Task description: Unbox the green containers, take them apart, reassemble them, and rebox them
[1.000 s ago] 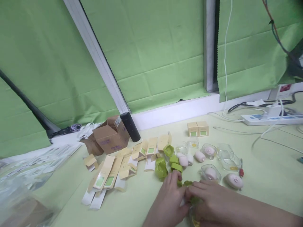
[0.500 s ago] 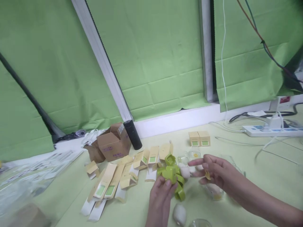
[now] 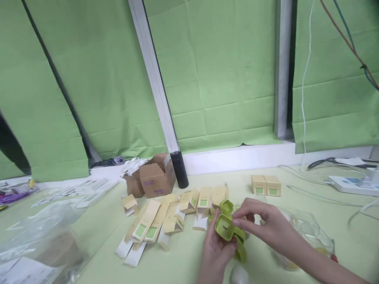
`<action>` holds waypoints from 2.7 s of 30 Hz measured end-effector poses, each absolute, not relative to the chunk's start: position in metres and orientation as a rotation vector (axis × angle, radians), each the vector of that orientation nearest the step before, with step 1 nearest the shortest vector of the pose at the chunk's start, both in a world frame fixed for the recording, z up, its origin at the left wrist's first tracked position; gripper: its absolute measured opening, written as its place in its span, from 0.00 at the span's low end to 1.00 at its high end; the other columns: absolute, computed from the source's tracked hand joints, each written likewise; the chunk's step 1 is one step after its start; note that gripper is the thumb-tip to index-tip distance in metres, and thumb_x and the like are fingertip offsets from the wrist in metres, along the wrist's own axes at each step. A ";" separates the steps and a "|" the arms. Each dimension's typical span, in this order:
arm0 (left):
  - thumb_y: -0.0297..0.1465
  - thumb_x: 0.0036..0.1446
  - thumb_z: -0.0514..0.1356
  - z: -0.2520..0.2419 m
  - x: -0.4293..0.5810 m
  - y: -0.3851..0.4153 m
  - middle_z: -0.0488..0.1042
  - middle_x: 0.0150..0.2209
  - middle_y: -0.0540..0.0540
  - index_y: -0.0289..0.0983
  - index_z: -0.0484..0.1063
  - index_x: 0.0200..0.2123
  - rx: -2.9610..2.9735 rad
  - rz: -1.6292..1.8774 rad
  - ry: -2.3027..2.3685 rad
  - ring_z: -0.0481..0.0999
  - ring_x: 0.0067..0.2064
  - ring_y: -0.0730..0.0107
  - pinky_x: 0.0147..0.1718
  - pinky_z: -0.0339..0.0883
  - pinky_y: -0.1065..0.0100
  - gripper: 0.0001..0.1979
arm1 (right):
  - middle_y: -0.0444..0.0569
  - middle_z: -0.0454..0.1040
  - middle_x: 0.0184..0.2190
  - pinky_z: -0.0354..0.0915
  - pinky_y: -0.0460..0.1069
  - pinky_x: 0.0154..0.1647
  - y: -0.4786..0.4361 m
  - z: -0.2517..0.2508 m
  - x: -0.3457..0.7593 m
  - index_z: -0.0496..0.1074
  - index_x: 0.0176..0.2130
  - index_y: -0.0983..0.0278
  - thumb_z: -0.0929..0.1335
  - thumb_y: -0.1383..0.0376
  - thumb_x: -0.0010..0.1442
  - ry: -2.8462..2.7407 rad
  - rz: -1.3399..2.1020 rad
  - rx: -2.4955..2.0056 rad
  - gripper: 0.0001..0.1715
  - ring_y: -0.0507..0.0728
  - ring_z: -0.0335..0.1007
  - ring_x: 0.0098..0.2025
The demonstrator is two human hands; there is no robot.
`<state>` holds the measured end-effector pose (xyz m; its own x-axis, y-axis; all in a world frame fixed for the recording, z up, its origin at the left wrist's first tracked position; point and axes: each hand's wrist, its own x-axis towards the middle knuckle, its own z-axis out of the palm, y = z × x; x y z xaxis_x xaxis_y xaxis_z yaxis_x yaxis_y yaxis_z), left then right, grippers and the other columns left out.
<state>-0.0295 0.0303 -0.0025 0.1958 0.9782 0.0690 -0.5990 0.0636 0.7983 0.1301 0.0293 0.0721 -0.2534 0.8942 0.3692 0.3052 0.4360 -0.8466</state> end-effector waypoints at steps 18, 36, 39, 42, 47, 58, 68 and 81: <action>0.33 0.45 0.67 0.004 -0.028 0.023 0.76 0.41 0.40 0.35 0.77 0.38 0.795 1.232 0.613 0.74 0.41 0.65 0.43 0.66 0.66 0.15 | 0.45 0.75 0.27 0.57 0.51 0.32 0.032 0.048 0.120 0.73 0.29 0.60 0.65 0.68 0.60 -2.159 0.089 -1.095 0.10 0.56 0.65 0.30; 0.34 0.47 0.66 0.009 -0.032 0.028 0.75 0.40 0.41 0.36 0.75 0.42 0.866 1.216 0.571 0.72 0.38 0.66 0.37 0.65 0.67 0.17 | 0.44 0.72 0.28 0.62 0.49 0.34 0.034 0.049 0.120 0.72 0.31 0.62 0.64 0.73 0.59 -2.076 0.337 -1.000 0.10 0.55 0.66 0.33; 0.35 0.47 0.65 0.010 -0.033 0.028 0.76 0.36 0.41 0.34 0.76 0.40 0.807 1.183 0.546 0.73 0.36 0.67 0.36 0.65 0.68 0.16 | 0.45 0.72 0.27 0.62 0.49 0.34 0.032 0.050 0.120 0.71 0.32 0.63 0.63 0.74 0.58 -2.050 0.296 -0.995 0.10 0.54 0.65 0.33; 0.34 0.47 0.66 0.007 -0.032 0.029 0.77 0.35 0.41 0.33 0.77 0.39 0.740 1.178 0.591 0.74 0.36 0.68 0.37 0.66 0.69 0.15 | 0.46 0.71 0.28 0.61 0.50 0.34 0.031 0.049 0.122 0.71 0.31 0.63 0.62 0.75 0.58 -2.128 0.177 -0.962 0.11 0.55 0.63 0.32; 0.37 0.44 0.68 -0.002 -0.031 0.032 0.78 0.35 0.39 0.32 0.77 0.37 0.774 1.168 0.661 0.75 0.36 0.66 0.38 0.67 0.67 0.17 | 0.47 0.69 0.27 0.61 0.48 0.30 0.033 0.048 0.124 0.67 0.26 0.63 0.60 0.78 0.56 -2.168 0.188 -0.998 0.15 0.55 0.63 0.31; 0.37 0.36 0.70 0.005 -0.039 0.035 0.77 0.25 0.44 0.33 0.75 0.24 1.001 1.171 0.947 0.75 0.28 0.65 0.33 0.68 0.65 0.14 | 0.45 0.70 0.25 0.62 0.49 0.30 0.032 0.060 0.127 0.66 0.24 0.62 0.62 0.72 0.55 -2.112 0.487 -1.149 0.10 0.56 0.67 0.30; 0.36 0.37 0.68 -0.001 -0.039 0.039 0.71 0.26 0.49 0.36 0.71 0.27 1.162 1.243 0.857 0.69 0.30 0.69 0.32 0.63 0.69 0.14 | 0.49 0.67 0.45 0.65 0.51 0.41 0.022 0.065 0.133 0.61 0.48 0.60 0.69 0.69 0.45 -2.219 0.685 -0.926 0.29 0.58 0.66 0.44; 0.35 0.48 0.62 0.015 -0.042 0.026 0.64 0.25 0.52 0.36 0.66 0.29 0.991 1.130 0.761 0.61 0.26 0.77 0.24 0.55 0.74 0.10 | 0.48 0.71 0.42 0.64 0.52 0.43 0.023 0.056 0.123 0.62 0.46 0.59 0.70 0.72 0.50 -2.162 0.501 -0.777 0.24 0.57 0.67 0.44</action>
<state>-0.0419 0.0258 0.0152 0.2712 0.9625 -0.0091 -0.3703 0.1131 0.9220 0.1227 0.0231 0.0564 -0.5175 0.6690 0.5335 0.3661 0.7366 -0.5686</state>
